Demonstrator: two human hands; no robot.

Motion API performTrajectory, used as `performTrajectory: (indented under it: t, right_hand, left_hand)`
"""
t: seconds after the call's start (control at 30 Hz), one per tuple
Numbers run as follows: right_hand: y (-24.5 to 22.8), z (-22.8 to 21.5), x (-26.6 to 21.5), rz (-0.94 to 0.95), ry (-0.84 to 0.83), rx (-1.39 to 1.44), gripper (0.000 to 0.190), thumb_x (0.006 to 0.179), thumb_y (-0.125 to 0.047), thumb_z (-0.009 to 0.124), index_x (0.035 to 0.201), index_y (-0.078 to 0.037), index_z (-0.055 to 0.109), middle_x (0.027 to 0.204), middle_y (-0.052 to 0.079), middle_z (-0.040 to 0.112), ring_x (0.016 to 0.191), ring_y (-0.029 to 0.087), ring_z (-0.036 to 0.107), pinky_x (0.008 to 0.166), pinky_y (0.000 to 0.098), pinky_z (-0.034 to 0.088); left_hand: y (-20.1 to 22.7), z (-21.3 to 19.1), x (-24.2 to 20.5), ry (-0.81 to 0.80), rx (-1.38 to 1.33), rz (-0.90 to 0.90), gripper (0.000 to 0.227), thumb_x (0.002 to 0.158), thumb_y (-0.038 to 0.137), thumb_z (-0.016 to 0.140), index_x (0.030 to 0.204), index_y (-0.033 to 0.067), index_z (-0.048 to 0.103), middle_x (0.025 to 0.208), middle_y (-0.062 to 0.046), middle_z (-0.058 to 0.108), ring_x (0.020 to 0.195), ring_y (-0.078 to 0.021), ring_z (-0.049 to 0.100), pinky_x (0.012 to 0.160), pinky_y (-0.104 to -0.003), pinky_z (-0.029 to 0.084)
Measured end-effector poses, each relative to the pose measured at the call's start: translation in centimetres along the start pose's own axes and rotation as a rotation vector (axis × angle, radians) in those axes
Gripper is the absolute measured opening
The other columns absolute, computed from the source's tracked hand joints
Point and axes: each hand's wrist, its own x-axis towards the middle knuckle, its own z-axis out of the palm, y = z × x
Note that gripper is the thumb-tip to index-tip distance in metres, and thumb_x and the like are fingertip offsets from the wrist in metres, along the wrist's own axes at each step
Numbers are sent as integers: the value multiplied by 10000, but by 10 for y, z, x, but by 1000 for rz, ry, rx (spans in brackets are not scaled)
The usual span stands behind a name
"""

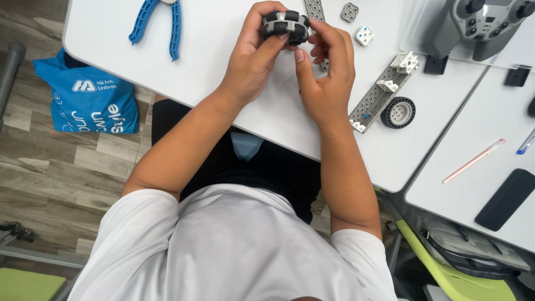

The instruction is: The person assembles small mechanical components on a white table. They handle a circular gear-like part, a long perforated beam, and a gray rectangular housing, using a pink stylus to remove small pieces and blue pliers to adjust parts. The person repeatedly picks up, inspects, and places these components while working at the table.

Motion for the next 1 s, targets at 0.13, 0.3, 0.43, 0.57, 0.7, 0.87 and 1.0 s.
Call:
performTrajectory:
  t: [0.13,0.3,0.43,0.57,0.7,0.87,1.0]
  right_hand:
    - [-3,2,1,-14,-11,-13,455,1029,-31,745,1437,-107,559,1134,41,603,934,114,579,808,238,507]
    - [-6,3,0,-28,-35,-21,469,1020,-32,745,1438,-114,548,1116,39,610,936,120,584,810,244,509]
    - [-5,4,-1,-24,-52,-20,484,1017,-38,743,1449,-120,539,1098,35,613,933,125,583,808,249,509]
    - [-8,3,1,-38,-58,-20,480,1029,-54,749,1452,-134,537,1087,32,620,933,128,587,800,251,506]
    - [-16,2,4,-35,-66,-26,482,1030,-69,749,1456,-146,536,1091,32,619,940,130,591,808,253,509]
    - [-10,-4,0,-32,-63,-49,481,1033,-91,754,1457,-154,537,1115,27,612,951,126,581,811,256,510]
    - [1,-28,-23,-44,-10,-60,397,1053,-98,757,1400,-141,568,1174,36,609,1002,129,594,873,261,536]
  left_hand:
    - [0,0,0,9,-70,-36,243,1153,110,507,1384,140,436,1228,-47,567,1146,-127,571,1055,-334,501]
    - [-1,-2,0,26,-89,-17,233,1150,76,488,1368,138,435,1243,-44,540,1137,-129,564,1034,-335,497]
    - [-2,-3,-1,27,-88,14,235,1131,29,469,1336,140,440,1257,-42,522,1110,-133,562,1026,-337,497]
    - [0,-1,-1,42,-83,-2,239,1119,14,445,1323,138,441,1249,-42,521,1100,-137,565,1034,-340,501]
    - [2,-3,-1,32,-71,-2,278,1085,2,438,1328,136,432,1247,-50,519,1100,-142,572,1047,-343,509]
    - [-1,-7,-2,29,-64,-37,403,1005,-7,524,1363,124,393,1237,-73,533,1137,-166,586,1084,-362,511]
    - [3,-5,-1,37,-74,-61,476,1007,13,536,1435,113,354,1237,-116,583,1199,-224,628,1098,-399,526]
